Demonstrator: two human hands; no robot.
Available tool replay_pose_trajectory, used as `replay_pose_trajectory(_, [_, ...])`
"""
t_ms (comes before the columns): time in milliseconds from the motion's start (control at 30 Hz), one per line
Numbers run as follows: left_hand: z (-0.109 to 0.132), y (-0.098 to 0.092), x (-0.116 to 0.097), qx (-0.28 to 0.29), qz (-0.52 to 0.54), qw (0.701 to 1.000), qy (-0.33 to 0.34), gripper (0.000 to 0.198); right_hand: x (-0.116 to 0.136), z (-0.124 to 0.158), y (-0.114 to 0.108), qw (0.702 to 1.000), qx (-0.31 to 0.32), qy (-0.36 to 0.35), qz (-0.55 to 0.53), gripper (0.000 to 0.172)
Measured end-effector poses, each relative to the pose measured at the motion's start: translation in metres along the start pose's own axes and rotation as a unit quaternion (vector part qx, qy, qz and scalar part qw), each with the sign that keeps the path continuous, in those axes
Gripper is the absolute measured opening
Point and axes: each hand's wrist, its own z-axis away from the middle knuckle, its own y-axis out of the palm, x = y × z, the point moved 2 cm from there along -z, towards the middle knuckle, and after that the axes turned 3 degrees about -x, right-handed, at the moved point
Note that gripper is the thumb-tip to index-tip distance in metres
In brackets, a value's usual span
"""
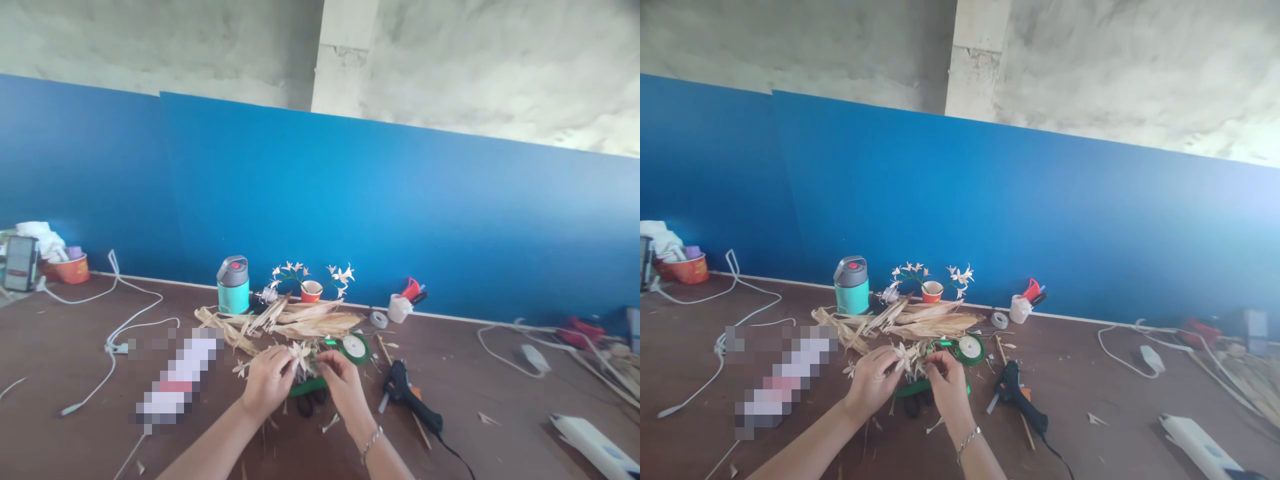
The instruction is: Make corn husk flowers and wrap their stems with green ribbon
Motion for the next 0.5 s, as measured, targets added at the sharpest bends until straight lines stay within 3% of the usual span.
replay_pose_trajectory(233, [-0.003,-0.001,0.002,0.015,0.1,0.982,-0.159,0.021,-0.003,0.0,-0.003,0.979,-0.013,-0.123,0.163,0.013])
replay_pose_trajectory(333, [-0.007,-0.001,-0.001,0.024,0.186,0.952,-0.243,0.02,0.002,0.005,0.002,0.977,0.005,-0.142,0.161,0.014])
replay_pose_trajectory(500, [-0.01,0.001,-0.007,0.047,0.277,0.91,-0.305,0.027,0.014,0.012,0.007,0.984,0.037,-0.134,0.115,0.018])
